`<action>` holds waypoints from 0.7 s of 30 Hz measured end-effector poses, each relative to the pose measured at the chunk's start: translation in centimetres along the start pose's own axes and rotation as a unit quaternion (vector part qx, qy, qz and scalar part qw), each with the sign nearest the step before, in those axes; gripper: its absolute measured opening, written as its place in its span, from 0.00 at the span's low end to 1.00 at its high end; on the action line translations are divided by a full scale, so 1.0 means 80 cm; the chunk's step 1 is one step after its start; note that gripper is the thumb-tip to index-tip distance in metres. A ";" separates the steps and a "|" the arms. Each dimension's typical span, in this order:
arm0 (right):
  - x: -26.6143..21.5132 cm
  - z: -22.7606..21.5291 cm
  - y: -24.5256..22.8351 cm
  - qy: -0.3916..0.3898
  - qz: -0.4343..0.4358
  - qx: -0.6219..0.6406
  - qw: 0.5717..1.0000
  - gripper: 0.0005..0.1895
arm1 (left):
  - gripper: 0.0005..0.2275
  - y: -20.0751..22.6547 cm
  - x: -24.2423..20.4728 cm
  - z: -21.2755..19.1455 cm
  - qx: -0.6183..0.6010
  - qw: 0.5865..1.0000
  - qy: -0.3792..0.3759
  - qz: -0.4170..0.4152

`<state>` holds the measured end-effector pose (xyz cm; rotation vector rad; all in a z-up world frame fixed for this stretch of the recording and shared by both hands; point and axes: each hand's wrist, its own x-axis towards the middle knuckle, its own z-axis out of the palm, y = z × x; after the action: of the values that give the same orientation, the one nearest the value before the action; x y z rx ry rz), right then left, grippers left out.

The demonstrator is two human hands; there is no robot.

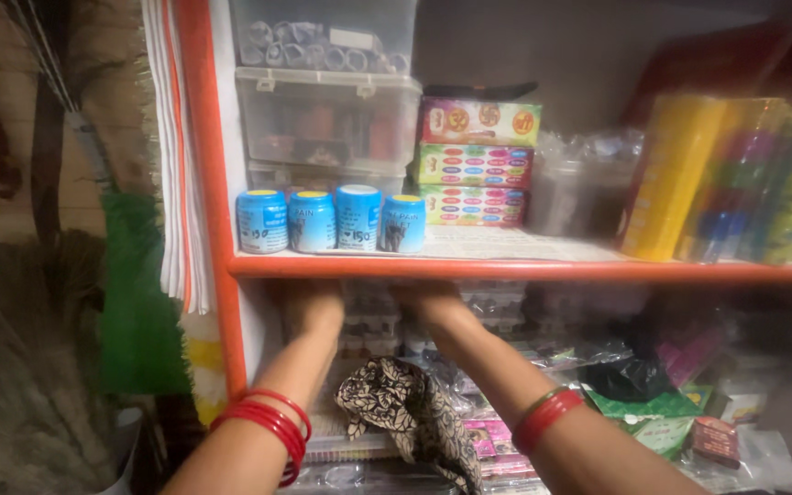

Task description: The person opens a clear plastic container filled with small white round objects, removes some items, and then closes the container. They then place the container back onto a shelf among other items.

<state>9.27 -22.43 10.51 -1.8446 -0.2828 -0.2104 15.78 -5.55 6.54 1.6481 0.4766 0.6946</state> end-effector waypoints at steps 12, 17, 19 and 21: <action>-0.072 -0.024 0.031 0.070 -0.034 0.148 0.986 0.31 | 0.20 -0.010 -0.090 -0.075 -0.215 0.976 0.021 -0.006; -0.091 -0.025 0.048 0.068 -0.021 0.203 0.977 0.29 | 0.22 -0.002 -0.107 -0.102 -0.325 0.943 -0.049 -0.060; -0.092 -0.025 0.062 0.063 0.002 0.203 0.977 0.27 | 0.20 0.000 -0.108 -0.118 -0.366 0.894 -0.195 -0.169; -0.089 -0.024 0.082 0.057 0.013 0.218 0.974 0.25 | 0.20 -0.003 -0.114 -0.130 -0.357 0.893 -0.207 -0.181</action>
<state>4.41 -26.65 2.98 -1.3952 -0.2043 -0.2164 2.05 -3.82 5.68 0.9250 0.1671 0.1763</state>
